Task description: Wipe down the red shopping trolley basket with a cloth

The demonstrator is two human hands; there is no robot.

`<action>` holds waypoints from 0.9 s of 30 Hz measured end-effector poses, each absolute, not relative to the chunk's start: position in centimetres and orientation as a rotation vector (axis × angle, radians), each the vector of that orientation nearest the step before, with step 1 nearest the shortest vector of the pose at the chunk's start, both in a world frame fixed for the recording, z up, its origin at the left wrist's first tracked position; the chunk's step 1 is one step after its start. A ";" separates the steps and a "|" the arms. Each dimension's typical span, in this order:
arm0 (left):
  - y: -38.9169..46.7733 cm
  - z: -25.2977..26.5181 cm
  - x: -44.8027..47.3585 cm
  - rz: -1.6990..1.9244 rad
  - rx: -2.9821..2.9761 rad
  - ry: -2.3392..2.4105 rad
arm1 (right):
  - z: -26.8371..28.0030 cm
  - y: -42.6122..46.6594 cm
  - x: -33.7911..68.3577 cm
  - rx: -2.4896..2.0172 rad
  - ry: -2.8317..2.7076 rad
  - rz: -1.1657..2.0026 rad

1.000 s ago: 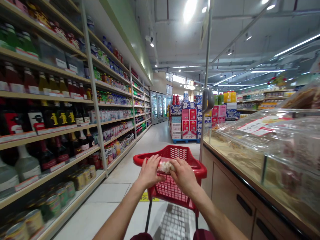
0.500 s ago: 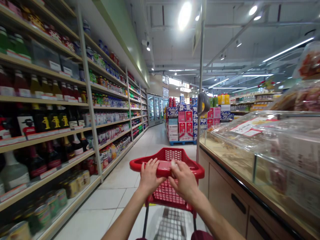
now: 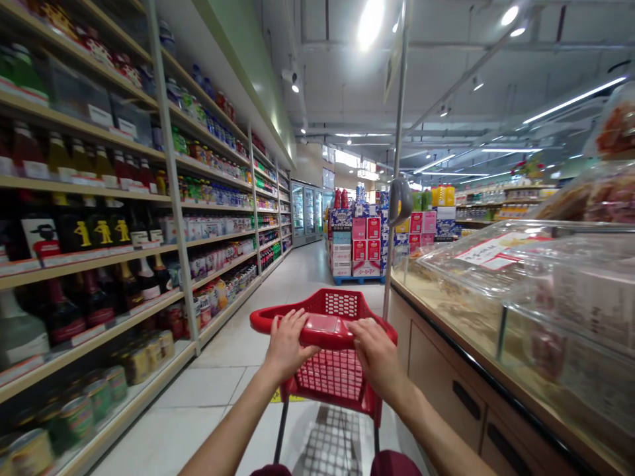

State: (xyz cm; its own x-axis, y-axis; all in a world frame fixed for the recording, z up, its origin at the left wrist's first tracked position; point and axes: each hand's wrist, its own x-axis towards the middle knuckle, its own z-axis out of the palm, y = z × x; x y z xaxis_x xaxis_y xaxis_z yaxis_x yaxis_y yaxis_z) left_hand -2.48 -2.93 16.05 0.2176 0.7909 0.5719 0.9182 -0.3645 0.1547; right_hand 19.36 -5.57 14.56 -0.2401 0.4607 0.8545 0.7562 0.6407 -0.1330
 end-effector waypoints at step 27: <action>0.1 15.2 -2.9 -0.944 -2.254 -1.559 | 22.7 4.6 28.3 -0.924 -2.290 -0.541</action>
State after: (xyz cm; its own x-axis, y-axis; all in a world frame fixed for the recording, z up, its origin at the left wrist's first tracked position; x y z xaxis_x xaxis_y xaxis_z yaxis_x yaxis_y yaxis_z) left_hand -2.93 0.12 15.23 0.2211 0.7457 0.6286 0.9024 -0.4008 0.1580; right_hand 28.25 4.55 22.66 -0.5747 0.4786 0.6638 0.7250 0.6741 0.1415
